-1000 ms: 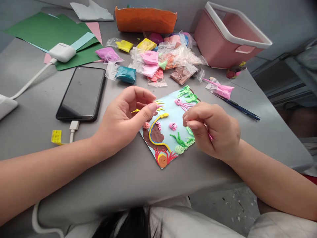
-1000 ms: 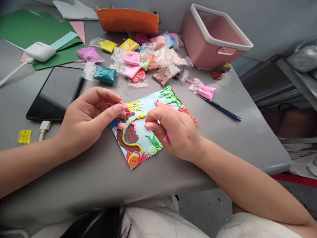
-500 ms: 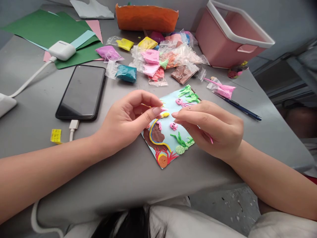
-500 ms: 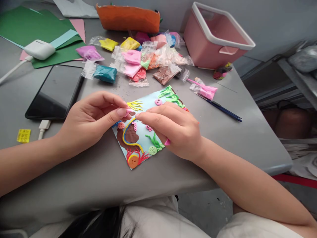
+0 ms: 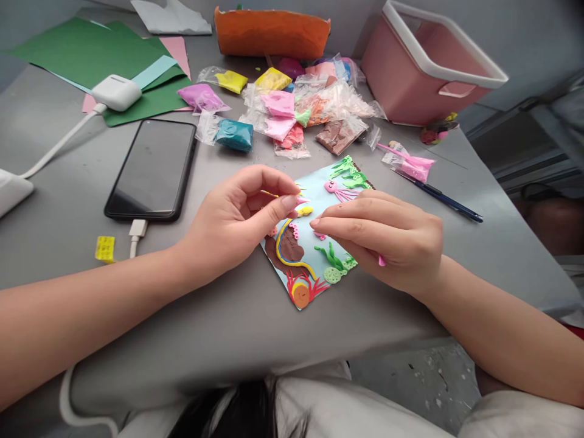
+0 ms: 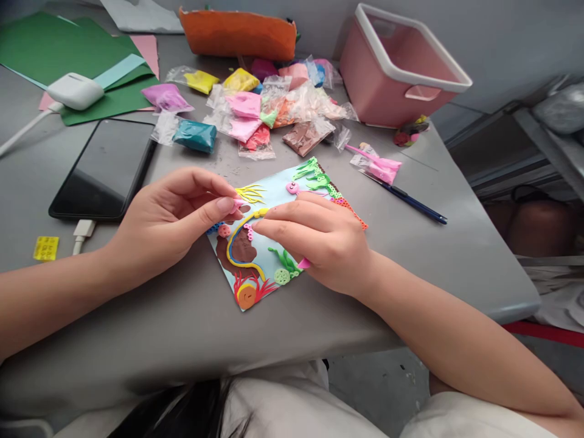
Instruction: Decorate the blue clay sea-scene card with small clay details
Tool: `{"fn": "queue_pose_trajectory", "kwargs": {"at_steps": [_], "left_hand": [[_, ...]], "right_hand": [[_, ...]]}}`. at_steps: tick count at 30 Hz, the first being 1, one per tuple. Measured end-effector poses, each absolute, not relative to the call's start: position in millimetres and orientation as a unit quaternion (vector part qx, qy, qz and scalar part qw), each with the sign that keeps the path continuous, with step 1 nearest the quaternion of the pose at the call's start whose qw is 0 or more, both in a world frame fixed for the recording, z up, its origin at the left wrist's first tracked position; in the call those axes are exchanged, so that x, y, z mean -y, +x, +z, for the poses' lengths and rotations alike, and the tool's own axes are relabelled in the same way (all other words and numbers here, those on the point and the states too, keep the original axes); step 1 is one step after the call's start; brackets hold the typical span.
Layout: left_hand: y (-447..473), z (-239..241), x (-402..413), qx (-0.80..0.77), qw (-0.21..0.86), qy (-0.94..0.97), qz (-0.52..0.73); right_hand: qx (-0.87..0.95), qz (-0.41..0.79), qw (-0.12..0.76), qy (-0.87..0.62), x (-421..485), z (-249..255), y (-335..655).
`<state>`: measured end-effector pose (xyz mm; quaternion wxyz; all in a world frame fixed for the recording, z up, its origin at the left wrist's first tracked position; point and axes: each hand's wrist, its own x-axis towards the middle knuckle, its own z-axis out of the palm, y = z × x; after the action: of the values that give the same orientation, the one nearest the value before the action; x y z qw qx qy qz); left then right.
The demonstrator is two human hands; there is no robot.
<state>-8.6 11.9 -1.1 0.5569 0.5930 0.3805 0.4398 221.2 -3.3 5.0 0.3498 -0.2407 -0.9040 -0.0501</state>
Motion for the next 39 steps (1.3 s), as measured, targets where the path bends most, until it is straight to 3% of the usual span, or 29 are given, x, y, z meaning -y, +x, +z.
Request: {"fn": "queue_pose_trajectory", "kwargs": {"at_steps": [12,20,32,39], "left_hand": [[-8.4,-0.6,-11.5,-0.378,0.562,0.585,0.446],[-8.2,-0.9,-12.3,-0.38,0.555,0.589,0.448],[-9.0,-2.1,-12.4,-0.376,0.552,0.601,0.439],[-8.3,-1.6,-12.4,-0.374,0.551,0.6,0.444]], "right_hand": [[0.896,-0.042,0.37,-0.241,3.9,3.3,217.2],[0.92,-0.094,0.299,-0.235,3.5,1.0,218.9],[0.959,-0.045,0.184,-0.21,2.2,6.1,224.1],[0.945,-0.081,0.234,-0.214,0.3,2.3,220.4]]}}
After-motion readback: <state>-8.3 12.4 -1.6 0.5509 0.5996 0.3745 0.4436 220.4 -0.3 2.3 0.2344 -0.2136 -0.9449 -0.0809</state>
